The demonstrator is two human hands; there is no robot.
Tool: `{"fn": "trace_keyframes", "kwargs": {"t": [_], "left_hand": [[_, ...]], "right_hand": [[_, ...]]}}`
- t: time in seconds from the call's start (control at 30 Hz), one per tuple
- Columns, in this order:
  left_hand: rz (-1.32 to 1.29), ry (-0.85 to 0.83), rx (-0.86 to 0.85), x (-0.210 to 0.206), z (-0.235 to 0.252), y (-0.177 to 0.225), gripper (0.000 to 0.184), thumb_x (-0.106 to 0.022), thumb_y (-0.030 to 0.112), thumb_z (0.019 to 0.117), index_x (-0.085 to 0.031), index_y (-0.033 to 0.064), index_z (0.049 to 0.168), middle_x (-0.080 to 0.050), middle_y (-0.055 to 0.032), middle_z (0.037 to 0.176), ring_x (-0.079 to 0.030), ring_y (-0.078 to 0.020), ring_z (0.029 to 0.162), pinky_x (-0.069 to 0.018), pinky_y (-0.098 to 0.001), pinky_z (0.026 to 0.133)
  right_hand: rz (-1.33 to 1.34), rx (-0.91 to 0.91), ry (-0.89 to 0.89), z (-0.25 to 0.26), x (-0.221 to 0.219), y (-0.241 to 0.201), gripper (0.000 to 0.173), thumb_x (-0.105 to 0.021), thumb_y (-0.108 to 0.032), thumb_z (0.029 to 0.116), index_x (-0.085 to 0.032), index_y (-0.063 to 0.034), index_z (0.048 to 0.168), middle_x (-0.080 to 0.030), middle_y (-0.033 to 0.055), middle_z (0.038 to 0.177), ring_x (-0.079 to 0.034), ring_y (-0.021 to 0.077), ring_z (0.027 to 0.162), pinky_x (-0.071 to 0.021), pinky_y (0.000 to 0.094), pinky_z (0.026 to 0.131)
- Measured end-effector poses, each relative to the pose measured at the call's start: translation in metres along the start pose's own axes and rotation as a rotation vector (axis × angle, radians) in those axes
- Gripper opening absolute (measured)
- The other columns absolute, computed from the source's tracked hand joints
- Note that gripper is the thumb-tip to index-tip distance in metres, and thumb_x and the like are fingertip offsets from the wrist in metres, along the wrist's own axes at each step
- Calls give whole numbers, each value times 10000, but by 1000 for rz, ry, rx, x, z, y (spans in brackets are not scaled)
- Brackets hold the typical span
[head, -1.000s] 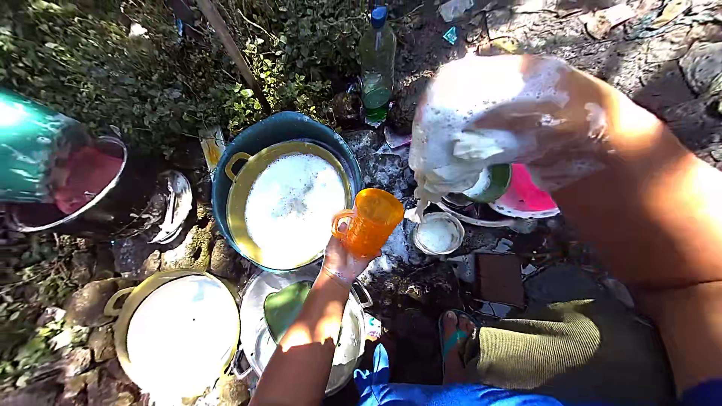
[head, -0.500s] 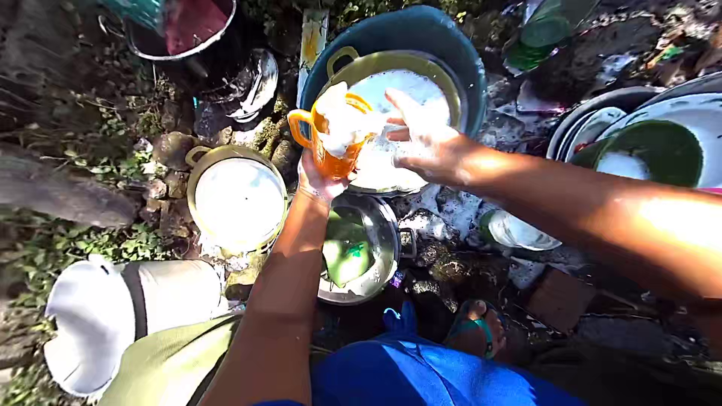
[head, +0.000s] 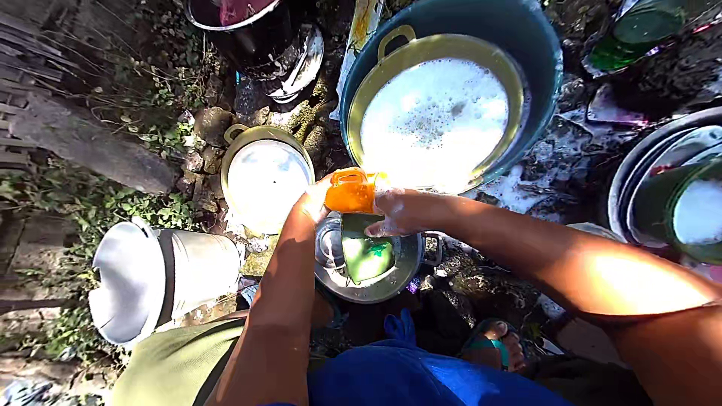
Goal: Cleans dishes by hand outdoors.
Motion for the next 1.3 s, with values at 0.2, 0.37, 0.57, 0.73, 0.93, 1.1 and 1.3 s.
{"fn": "trace_keyframes", "kwargs": {"t": [0.2, 0.37, 0.57, 0.73, 0.93, 1.1, 1.3], "left_hand": [[-123, -38, -122, -11, 15, 18, 415, -264, 290, 1089, -604, 80, 1200, -724, -80, 989, -704, -181, 894, -596, -349, 781], [127, 119, -5, -17, 23, 27, 344, -483, 294, 1073, -619, 45, 1267, -681, -120, 1107, -660, -218, 996, -554, -411, 878], [-73, 142, -153, -35, 19, 31, 405, -448, 437, 1062, -629, 129, 1252, -695, -68, 1064, -676, -180, 934, -576, -372, 796], [261, 96, -104, -43, 23, 31, 517, -500, 441, 1063, -580, 36, 1375, -660, -179, 1241, -650, -264, 1119, -538, -452, 963], [506, -651, -253, -115, -14, 50, 880, -770, 325, 811, -358, -27, 1503, -656, -66, 1230, -657, -74, 1042, -551, -287, 950], [160, -538, -240, -92, -8, 46, 882, -844, 459, 713, -475, 39, 1395, -731, -4, 1069, -714, -98, 935, -599, -298, 849], [-307, -93, -44, -126, -3, 32, 418, -290, 406, 1114, -578, 109, 1175, -682, -62, 931, -679, -169, 846, -586, -346, 740]], "right_hand": [[779, 22, 258, 28, -26, -14, 282, -657, -184, 984, -647, 54, 1136, -677, 146, 1020, -654, 191, 950, -549, 371, 887], [-66, -47, 78, 30, -23, 1, 352, -523, -190, 1034, -646, 82, 1220, -650, 290, 1234, -591, 414, 1246, -435, 586, 1065], [68, -85, 140, 27, -3, -15, 488, -569, -185, 1022, -496, 39, 1448, -575, 262, 1390, -537, 371, 1330, -416, 551, 1106], [-19, 189, 177, 11, 57, -3, 344, -761, -93, 879, -678, -13, 1203, -690, 166, 1133, -647, 265, 1086, -504, 480, 965], [429, 167, 44, -33, 94, 15, 99, -709, -98, 900, -708, -19, 960, -702, 32, 823, -659, 73, 741, -564, 275, 710], [931, 289, 170, -62, 149, 33, 270, -492, -385, 990, -637, -168, 920, -683, -24, 731, -667, 75, 640, -587, 258, 584], [-33, 150, 974, -36, 122, -10, 337, -650, -342, 946, -743, -119, 1182, -704, 91, 1192, -625, 249, 1189, -471, 503, 1054]]}}
Point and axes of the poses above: each hand's wrist, its own z-axis towards the middle knuckle, its own x-axis out of the back of the hand, y = z × x, the point moved 7 cm from there along z, towards the middle knuckle
